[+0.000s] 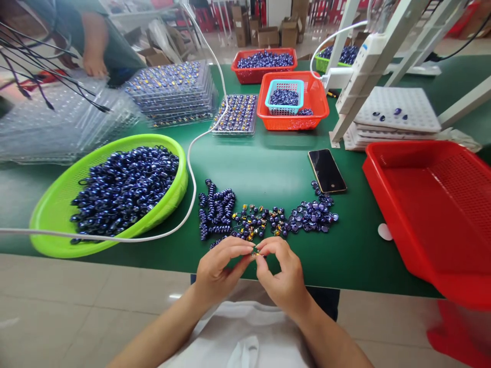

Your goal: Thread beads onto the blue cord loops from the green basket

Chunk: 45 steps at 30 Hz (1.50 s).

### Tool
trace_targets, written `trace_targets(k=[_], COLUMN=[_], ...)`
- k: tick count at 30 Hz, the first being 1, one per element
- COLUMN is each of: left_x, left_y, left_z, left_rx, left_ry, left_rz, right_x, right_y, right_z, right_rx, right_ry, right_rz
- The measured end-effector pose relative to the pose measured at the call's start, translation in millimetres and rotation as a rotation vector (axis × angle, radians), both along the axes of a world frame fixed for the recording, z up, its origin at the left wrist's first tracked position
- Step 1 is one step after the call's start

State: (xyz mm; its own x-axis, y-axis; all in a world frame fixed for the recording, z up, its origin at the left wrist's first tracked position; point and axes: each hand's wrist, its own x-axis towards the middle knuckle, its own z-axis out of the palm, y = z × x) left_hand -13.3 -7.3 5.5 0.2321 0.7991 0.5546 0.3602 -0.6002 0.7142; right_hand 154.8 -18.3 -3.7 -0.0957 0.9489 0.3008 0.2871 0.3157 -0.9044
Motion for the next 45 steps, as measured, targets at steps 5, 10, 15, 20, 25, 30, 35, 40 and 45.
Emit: trace_targets(k=[5, 10, 15, 20, 25, 30, 35, 40, 45], left_x=[-1, -4, -5, -25, -66, -76, -71, -76, -60], left_y=[-6, -17, -31, -42, -37, -29, -23, -21, -27], left_z=[-6.6, -7.2, -17.0, -20.4, -26.8, -43.1, -46.1, -38.4, -24.3], left_rx=[0.018, 0.046, 0.117, 0.094, -0.034, -0.131, -0.144, -0.207, -0.222], left_ry=[-0.033, -0.037, -0.003, 0.113, 0.311, 0.395, 0.366, 0.331, 0.128], left_rz=[-0.06, -0.05, -0.093, -0.033, 0.435, 0.5, 0.544, 0.556, 0.407], right_x=[13, 25, 23, 29, 39, 24, 10, 10, 6], right_y=[-2, -7, -12, -17, -15, -12, -12, -9, -8], right_z=[8.5, 15.2, 9.7, 0.8, -6.2, -7.7, -5.1, -6.0, -3.9], right_rx=[-0.158, -0.224, -0.342, -0.364, -0.327, -0.312, -0.307, -0.297, -0.253], right_ry=[-0.15, -0.122, -0.001, -0.067, -0.09, -0.099, -0.135, -0.141, -0.081], right_rz=[0.072, 0.216, 0.361, 0.391, 0.32, 0.331, 0.332, 0.332, 0.264])
